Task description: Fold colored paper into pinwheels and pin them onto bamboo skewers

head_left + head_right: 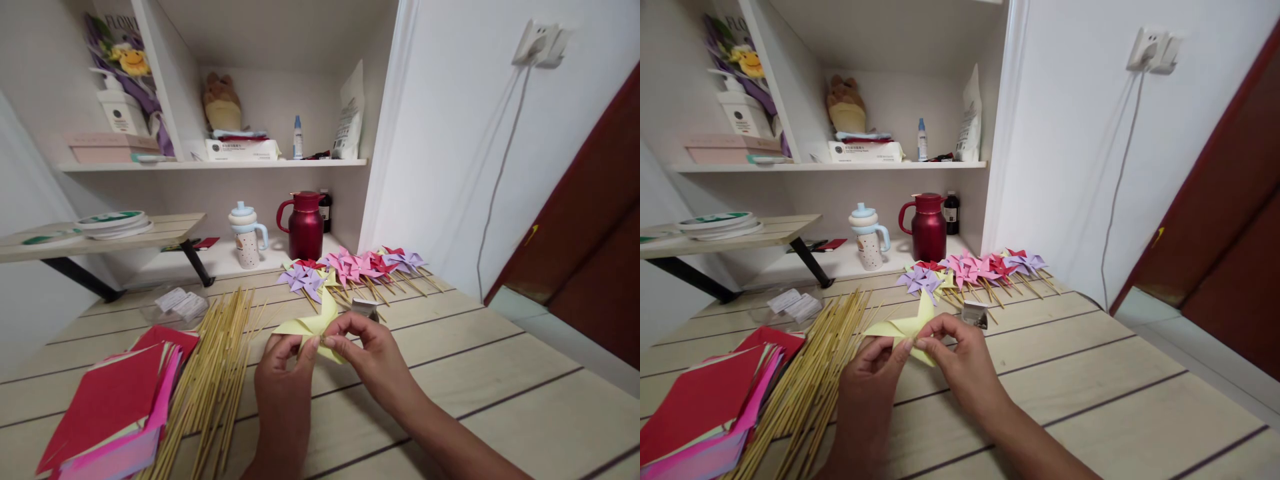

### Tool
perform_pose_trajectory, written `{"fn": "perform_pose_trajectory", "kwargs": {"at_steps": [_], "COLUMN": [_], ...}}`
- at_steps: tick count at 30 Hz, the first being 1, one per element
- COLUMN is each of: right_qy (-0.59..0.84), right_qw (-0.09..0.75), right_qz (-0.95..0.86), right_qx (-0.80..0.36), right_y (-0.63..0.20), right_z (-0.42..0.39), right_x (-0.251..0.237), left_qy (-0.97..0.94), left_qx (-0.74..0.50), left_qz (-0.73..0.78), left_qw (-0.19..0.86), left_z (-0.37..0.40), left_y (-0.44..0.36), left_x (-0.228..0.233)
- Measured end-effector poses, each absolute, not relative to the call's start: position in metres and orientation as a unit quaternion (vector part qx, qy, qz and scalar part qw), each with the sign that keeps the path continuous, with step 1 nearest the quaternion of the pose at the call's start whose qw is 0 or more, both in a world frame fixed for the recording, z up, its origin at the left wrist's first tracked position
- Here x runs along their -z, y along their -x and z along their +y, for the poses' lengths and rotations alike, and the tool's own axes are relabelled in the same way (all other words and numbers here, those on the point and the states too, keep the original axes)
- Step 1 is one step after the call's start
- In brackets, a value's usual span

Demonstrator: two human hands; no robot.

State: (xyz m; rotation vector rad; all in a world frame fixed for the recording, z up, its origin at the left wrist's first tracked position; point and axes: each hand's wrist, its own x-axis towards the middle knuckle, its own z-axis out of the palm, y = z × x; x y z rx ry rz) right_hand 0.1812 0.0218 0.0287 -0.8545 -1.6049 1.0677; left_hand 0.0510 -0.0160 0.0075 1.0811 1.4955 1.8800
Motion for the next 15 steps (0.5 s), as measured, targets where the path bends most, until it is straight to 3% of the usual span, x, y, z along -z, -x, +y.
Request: {"fn": "perform_pose_trajectory", "kwargs": {"at_steps": [15], "right_qy": [0.334], "right_qw": [0.542], "right_qz": [-0.568], "right_qx": [-0.521], "right_y": [-0.175], "right_z": [0.0159], "right_x": [-0.0286], "left_qy": [-0.424], "left_qx": [-0.685], "left_qz": [0.537], "left_qw": [0.249], "left_z": [-0.0183], "left_y": [-0.0489], "left_x": [-0.0071]}}
